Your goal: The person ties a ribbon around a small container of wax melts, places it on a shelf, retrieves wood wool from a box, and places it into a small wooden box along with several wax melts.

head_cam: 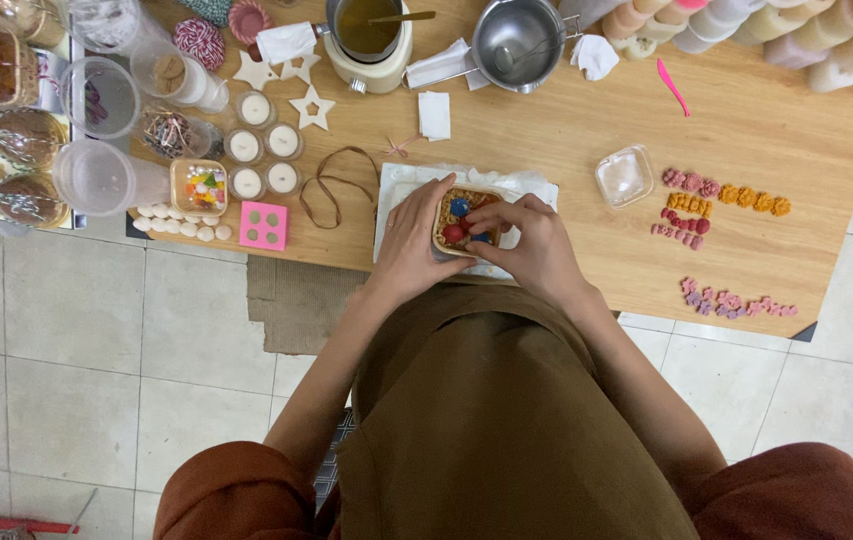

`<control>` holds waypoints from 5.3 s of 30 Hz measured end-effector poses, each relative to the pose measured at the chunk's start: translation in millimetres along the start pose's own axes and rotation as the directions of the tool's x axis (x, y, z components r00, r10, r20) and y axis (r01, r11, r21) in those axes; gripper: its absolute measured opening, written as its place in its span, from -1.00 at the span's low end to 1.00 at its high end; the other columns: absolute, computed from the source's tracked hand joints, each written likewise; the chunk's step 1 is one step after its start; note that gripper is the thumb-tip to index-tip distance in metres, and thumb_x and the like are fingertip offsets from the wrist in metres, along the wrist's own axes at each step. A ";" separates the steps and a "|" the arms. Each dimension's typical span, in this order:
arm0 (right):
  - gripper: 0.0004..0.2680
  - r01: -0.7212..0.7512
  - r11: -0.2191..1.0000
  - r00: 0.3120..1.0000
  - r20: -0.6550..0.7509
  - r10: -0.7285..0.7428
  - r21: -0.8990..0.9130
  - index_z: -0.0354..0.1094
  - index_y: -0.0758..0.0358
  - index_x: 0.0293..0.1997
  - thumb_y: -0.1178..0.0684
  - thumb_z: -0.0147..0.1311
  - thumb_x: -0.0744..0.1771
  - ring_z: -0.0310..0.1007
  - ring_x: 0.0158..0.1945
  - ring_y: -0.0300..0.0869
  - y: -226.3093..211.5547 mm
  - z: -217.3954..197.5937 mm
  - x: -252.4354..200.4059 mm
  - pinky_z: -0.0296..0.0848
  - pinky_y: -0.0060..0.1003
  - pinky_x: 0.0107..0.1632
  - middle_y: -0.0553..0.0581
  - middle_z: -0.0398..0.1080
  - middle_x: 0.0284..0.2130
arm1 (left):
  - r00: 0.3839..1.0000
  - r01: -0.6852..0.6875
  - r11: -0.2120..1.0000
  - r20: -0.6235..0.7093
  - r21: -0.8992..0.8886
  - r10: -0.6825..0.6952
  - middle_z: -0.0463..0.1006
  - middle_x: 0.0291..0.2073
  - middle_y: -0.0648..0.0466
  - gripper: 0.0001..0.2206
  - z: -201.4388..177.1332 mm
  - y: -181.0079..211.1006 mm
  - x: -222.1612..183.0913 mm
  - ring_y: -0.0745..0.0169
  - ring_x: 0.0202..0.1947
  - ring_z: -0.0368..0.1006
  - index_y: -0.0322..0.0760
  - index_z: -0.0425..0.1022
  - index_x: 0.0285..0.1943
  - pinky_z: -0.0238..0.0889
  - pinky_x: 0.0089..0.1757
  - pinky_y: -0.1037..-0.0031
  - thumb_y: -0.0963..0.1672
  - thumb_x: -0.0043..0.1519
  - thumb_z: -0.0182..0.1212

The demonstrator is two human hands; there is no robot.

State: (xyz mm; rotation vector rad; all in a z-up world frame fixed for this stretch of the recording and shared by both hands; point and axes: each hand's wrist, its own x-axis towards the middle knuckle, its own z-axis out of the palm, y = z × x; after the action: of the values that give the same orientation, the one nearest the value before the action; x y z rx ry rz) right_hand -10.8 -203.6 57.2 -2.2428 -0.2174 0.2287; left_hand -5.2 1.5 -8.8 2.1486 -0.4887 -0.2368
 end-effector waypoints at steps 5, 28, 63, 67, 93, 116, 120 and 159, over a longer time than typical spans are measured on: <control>-0.79 -0.046 0.994 0.995 -0.081 0.055 0.103 0.55 0.21 -0.09 0.13 0.35 0.22 0.34 -0.27 -0.22 9.9 -20.7 -4.2 0.44 -0.33 -0.14 -0.02 0.60 -0.19 | 1.000 -0.001 1.000 0.001 -0.001 0.001 0.25 0.37 -0.18 0.09 -1.7 2.1 2.6 -0.21 0.41 0.15 -0.16 -0.02 0.56 -0.01 0.29 0.03 0.03 -0.15 0.65; -0.87 0.295 0.930 0.940 0.241 -0.241 -0.221 0.59 0.07 -0.11 0.08 0.21 0.29 0.55 -0.27 -0.06 64.4 32.6 145.0 0.51 -0.16 -0.19 0.10 0.58 -0.27 | 1.000 0.013 1.000 -0.017 -0.015 -0.014 0.21 0.40 -0.15 0.03 -9.7 10.7 -5.2 -0.18 0.43 0.11 -0.19 0.02 0.53 0.02 0.29 0.02 0.07 -0.12 0.56; -0.94 0.230 0.973 0.972 -0.053 -0.231 -0.026 0.55 0.28 -0.18 0.16 0.30 0.34 0.57 -0.26 -0.24 47.9 -43.1 115.3 0.47 -0.33 -0.19 0.08 0.59 -0.26 | 0.981 0.033 0.999 -0.188 -0.038 -0.040 0.33 0.32 -0.01 -0.93 -5.2 18.0 -9.3 -0.20 0.45 0.04 -0.14 0.67 -0.28 0.02 0.30 -0.01 -0.12 0.15 0.44; -0.94 0.158 0.987 0.982 -0.108 -0.155 0.018 0.55 0.30 -0.16 0.17 0.28 0.35 0.54 -0.27 -0.27 57.5 -51.8 88.0 0.48 -0.36 -0.15 0.05 0.60 -0.26 | 0.984 0.058 0.998 -0.170 -0.022 -0.061 0.33 0.30 -0.06 -0.91 -4.0 10.3 1.6 -0.26 0.44 0.02 -0.17 0.67 -0.27 0.01 0.32 0.00 -0.12 0.14 0.45; -0.88 -0.173 0.807 0.981 0.023 0.194 0.565 0.45 0.35 -0.04 0.23 0.20 0.35 0.58 -0.13 -0.36 56.2 -13.5 25.3 0.53 -0.50 -0.07 0.07 0.58 -0.22 | 0.964 0.125 0.990 -0.229 -0.063 -0.136 0.32 0.27 -0.07 -0.84 17.3 14.8 0.6 -0.23 0.44 0.00 -0.16 0.64 -0.17 -0.02 0.32 0.03 -0.11 0.13 0.47; -0.88 0.199 0.976 0.975 -0.082 -0.207 -0.091 0.61 0.13 -0.19 0.13 0.38 0.25 0.41 -0.14 -0.14 44.8 -9.0 14.2 0.33 -0.19 -0.01 -0.01 0.58 -0.25 | 0.953 0.084 0.996 -0.291 -0.017 -0.085 0.32 0.25 -0.12 -0.81 10.4 10.8 -7.9 -0.28 0.41 0.04 -0.19 0.57 -0.04 0.04 0.30 0.01 -0.13 0.21 0.40; -0.84 0.174 0.984 0.978 -0.108 -0.177 -0.036 0.57 0.18 -0.16 0.12 0.38 0.24 0.40 -0.17 -0.15 39.9 -10.6 13.9 0.35 -0.22 -0.01 0.04 0.55 -0.22 | 0.953 0.097 0.995 -0.284 -0.037 -0.103 0.32 0.25 -0.11 -0.75 6.0 14.6 -6.8 -0.28 0.41 0.05 -0.22 0.56 0.03 0.04 0.31 0.01 -0.12 0.21 0.39; -0.17 -0.542 0.702 0.830 -0.165 0.532 -0.462 -0.08 -0.26 0.54 -0.19 0.43 0.12 0.15 0.32 0.32 281.2 -51.0 12.1 0.26 0.21 0.28 0.41 0.07 0.30 | 0.905 0.192 0.976 -0.366 -0.105 -0.217 0.42 0.21 -0.14 -0.65 -15.0 10.2 -8.3 -0.10 0.29 0.27 -0.36 0.33 0.29 0.20 0.19 0.18 -0.22 0.32 0.20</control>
State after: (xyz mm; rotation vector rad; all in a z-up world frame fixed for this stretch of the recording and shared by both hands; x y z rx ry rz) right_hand 35.0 -414.4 -130.6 -2.7780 0.4672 0.5131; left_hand -10.2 10.8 8.2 2.1121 -0.0319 0.0464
